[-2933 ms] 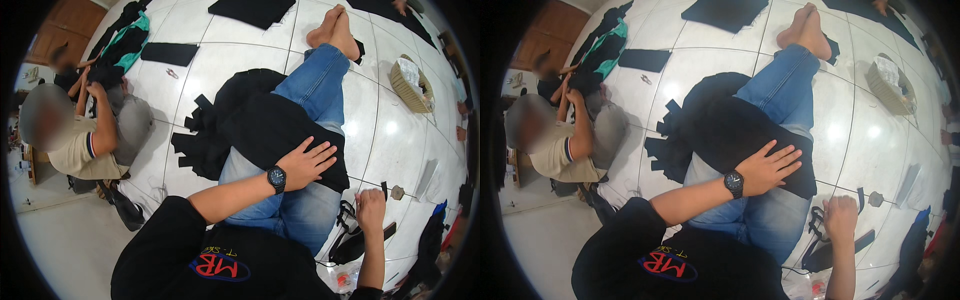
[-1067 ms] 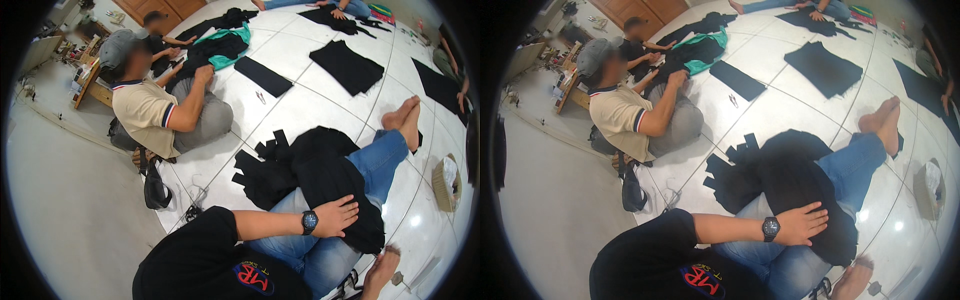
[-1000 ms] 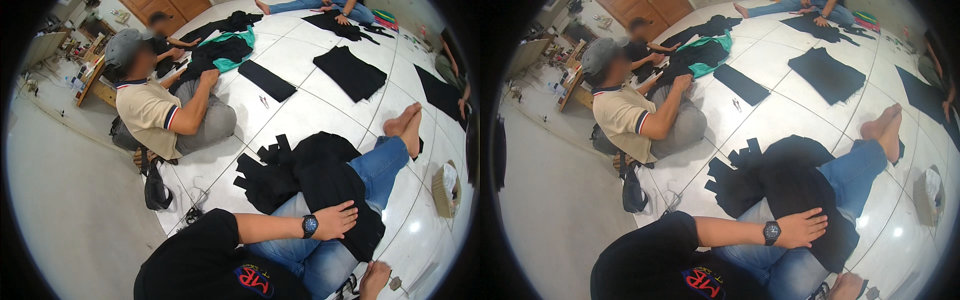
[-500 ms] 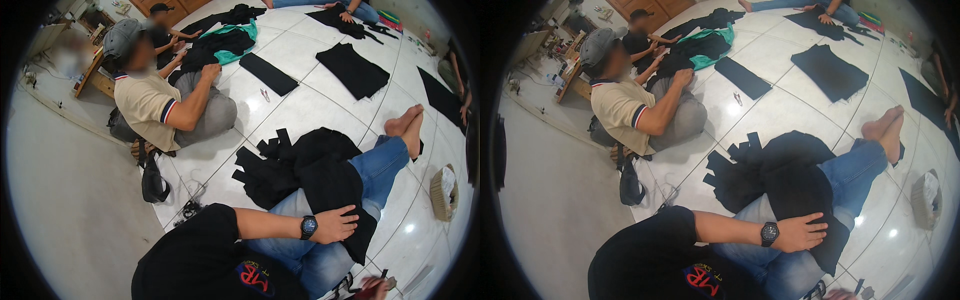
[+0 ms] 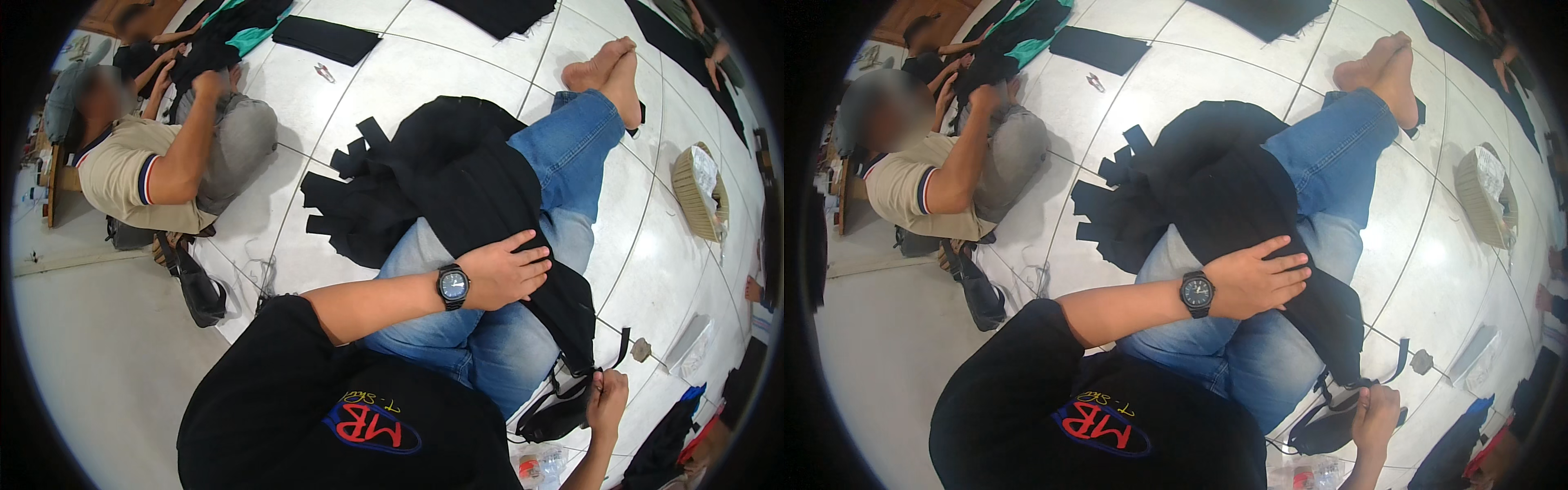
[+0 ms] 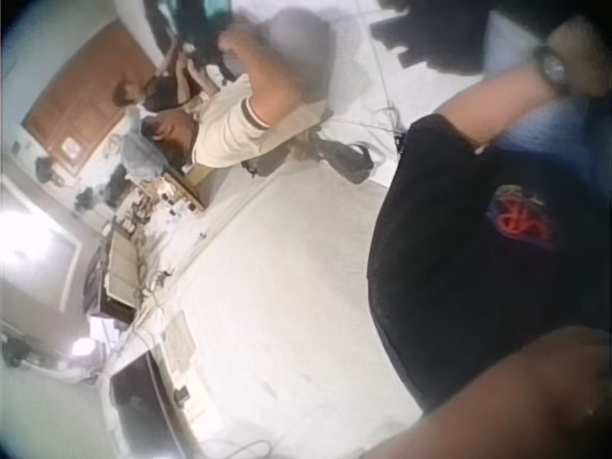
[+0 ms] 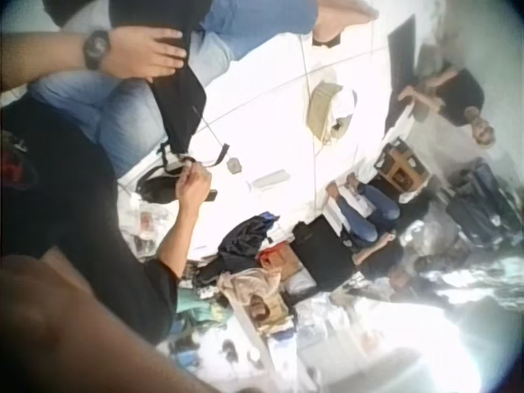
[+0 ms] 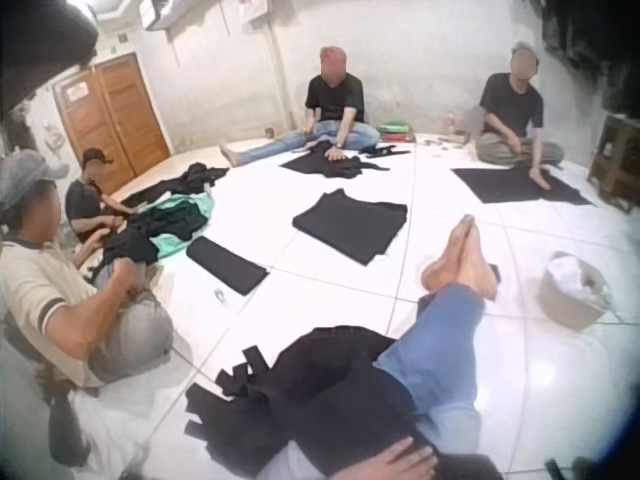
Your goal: The person sits on the floor and uses scissors to cut strips from a large piece of black fabric. They repeatedly trim the edges and remove small pieces, placing the cut strips on the floor.
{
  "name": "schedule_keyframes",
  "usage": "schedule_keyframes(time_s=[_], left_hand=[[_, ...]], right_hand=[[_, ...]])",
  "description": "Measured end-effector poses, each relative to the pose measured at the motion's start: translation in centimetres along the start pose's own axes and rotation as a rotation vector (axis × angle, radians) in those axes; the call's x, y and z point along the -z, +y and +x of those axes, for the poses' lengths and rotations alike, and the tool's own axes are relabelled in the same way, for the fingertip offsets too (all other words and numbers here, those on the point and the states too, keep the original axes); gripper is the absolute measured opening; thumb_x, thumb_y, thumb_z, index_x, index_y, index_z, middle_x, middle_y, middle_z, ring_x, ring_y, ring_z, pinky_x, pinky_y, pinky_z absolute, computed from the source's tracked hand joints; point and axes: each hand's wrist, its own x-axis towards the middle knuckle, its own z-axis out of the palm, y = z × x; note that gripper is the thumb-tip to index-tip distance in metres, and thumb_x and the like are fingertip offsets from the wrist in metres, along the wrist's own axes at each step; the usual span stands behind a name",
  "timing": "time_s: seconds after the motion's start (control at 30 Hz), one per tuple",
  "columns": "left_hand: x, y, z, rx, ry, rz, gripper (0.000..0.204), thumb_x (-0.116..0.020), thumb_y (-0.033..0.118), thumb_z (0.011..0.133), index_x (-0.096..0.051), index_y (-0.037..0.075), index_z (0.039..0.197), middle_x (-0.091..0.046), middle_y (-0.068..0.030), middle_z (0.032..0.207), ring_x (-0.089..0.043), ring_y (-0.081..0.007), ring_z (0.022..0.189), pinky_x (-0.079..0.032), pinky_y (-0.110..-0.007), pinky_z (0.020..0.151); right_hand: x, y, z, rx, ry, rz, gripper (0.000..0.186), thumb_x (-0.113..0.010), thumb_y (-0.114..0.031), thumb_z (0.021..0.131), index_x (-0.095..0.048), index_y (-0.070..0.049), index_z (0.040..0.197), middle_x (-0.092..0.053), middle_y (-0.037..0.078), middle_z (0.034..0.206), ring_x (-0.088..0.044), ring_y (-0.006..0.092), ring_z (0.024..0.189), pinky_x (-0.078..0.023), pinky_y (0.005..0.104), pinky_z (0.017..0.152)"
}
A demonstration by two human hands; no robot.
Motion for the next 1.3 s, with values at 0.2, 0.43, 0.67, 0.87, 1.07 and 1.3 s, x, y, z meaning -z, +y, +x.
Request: schedule_keyframes(time_s=[0.2,0.43,0.67,0.87,1.07,1.3], left_hand=[[0.1,-0.1,-0.2,-0.004,0.041,-0.008,0.043,-0.053,0.037,0.100,-0.066,0.008,0.130,-0.062,-0.0084,0.141,-0.049,-0.0238,0.139,-0.026,-0.053,0.122],[0.0,0.2,-0.3,0.019,-0.034,0.058,0.047,-0.057,0.040,0.099,-0.064,0.009,0.133,-0.059,-0.0073,0.144,-0.046,-0.0219,0.142,-0.025,-0.052,0.123],[2.8,-1.0,-0.5,0.101,0.033,-0.029,0.057,-0.065,0.048,0.091,-0.065,0.009,0.132,-0.056,-0.0065,0.147,-0.041,-0.0219,0.145,-0.022,-0.053,0.124],[1.7,-1.6,-1.0,0.068,0.005,-0.004,0.050,-0.064,0.043,0.093,-0.066,0.010,0.130,-0.058,-0.0073,0.144,-0.043,-0.0228,0.144,-0.024,-0.054,0.123],[1.7,-1.4,-1.1,0.070,-0.010,0.001,0.046,-0.062,0.041,0.096,-0.066,0.010,0.129,-0.059,-0.0071,0.144,-0.043,-0.0241,0.144,-0.025,-0.054,0.123],[1.4,-1.1,-1.0,0.067,-0.002,0.018,0.048,-0.062,0.042,0.095,-0.066,0.009,0.130,-0.058,-0.0077,0.144,-0.044,-0.0239,0.144,-0.024,-0.054,0.123]], right_hand=[[0.9,6.0,-4.2,-0.110,-0.019,-0.048,0.035,-0.049,-0.021,0.103,-0.046,-0.001,0.074,-0.047,0.019,0.071,-0.045,0.0400,0.071,-0.034,0.0491,0.068],[0.0,7.5,-5.0,-0.507,-0.180,0.374,0.040,-0.050,-0.026,0.106,-0.049,0.001,0.076,-0.057,0.015,0.074,-0.054,0.0295,0.078,-0.042,0.0400,0.072],[2.8,-4.6,3.7,-0.036,0.521,0.657,0.044,-0.045,-0.026,0.106,-0.056,0.005,0.135,-0.056,0.021,0.143,-0.041,0.0375,0.144,-0.023,0.0472,0.123],[0.3,-1.4,2.0,0.127,0.075,-0.131,0.021,-0.054,-0.013,0.098,-0.050,-0.002,0.081,-0.051,0.018,0.078,-0.048,0.0388,0.077,-0.037,0.0480,0.072],[-0.4,3.8,-2.2,-0.024,0.039,-0.116,0.024,-0.055,-0.013,0.096,-0.046,-0.002,0.076,-0.048,0.017,0.074,-0.047,0.0382,0.075,-0.036,0.0482,0.072],[-0.6,7.7,-5.3,-0.420,-0.006,-0.060,0.024,-0.056,-0.009,0.097,-0.049,0.002,0.077,-0.050,0.020,0.072,-0.048,0.0395,0.070,-0.037,0.0485,0.067]])
